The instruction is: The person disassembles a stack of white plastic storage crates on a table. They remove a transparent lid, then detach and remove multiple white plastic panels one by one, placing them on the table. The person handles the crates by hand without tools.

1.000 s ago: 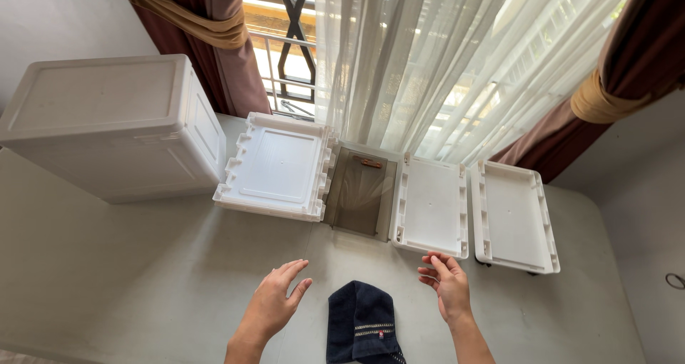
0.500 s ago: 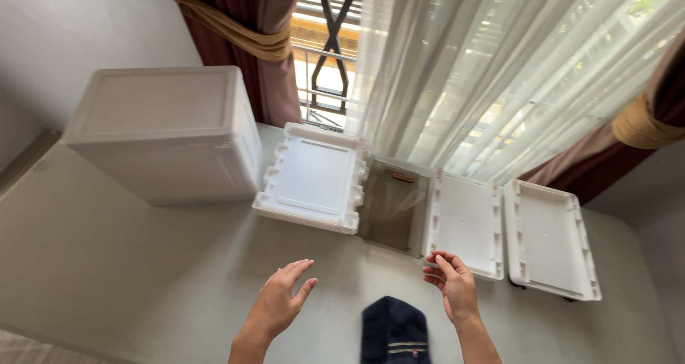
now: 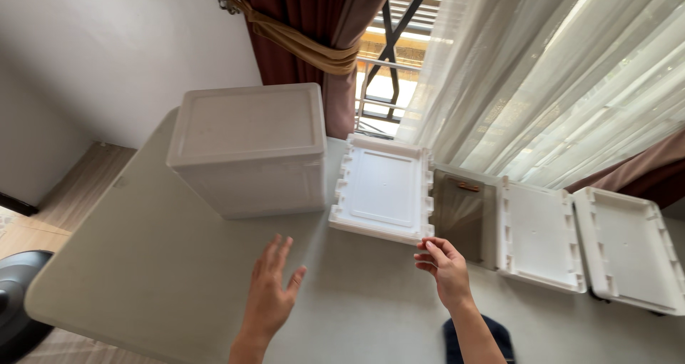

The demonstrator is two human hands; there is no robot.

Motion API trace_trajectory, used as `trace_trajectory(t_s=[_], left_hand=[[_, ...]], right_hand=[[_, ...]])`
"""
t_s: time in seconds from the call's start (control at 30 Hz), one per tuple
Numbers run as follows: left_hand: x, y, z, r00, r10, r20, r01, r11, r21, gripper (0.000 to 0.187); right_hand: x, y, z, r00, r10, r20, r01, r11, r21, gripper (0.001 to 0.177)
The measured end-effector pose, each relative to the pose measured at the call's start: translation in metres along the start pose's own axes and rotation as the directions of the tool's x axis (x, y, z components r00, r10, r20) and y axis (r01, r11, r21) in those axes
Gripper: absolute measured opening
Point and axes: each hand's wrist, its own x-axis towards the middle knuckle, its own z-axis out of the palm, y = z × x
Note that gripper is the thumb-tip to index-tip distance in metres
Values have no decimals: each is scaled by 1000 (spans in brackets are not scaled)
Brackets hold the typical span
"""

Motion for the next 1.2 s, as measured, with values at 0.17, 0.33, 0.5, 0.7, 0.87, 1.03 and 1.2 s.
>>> trace_trajectory(t_s=[0.17,0.33,0.5,0.7,0.87,1.03,1.2], left_hand=[[25,-53,-35,978,-38,-207,4,987,-161,61],[66,-92,-63,940,-66,-336,-21,968,-249,56],[109,-114,-91,930,-165,-329,55,946,-319,62],[156,-126,-110,939,-164,-304,62,946,-318,66],[175,-133,-113,948,-157,-278,55,938,-343,69],[170,-136,-109,950,-178,-256,78,930,-358,72],[151,-134,-106,947,-175,-269,65,926,-371,75]], right_hand=[[12,0,60,998,-21,66,24,999,-49,21],[33,-30,115,987,-91,136,111,983,-145,24],[48,-73,168,955,-187,231,238,946,-221,28],[64,-101,221,933,-215,288,298,911,-285,48],[83,-95,248,917,-183,355,301,901,-313,62],[90,-75,258,907,-223,358,345,881,-323,66],[83,-65,254,923,-202,329,320,877,-359,65]])
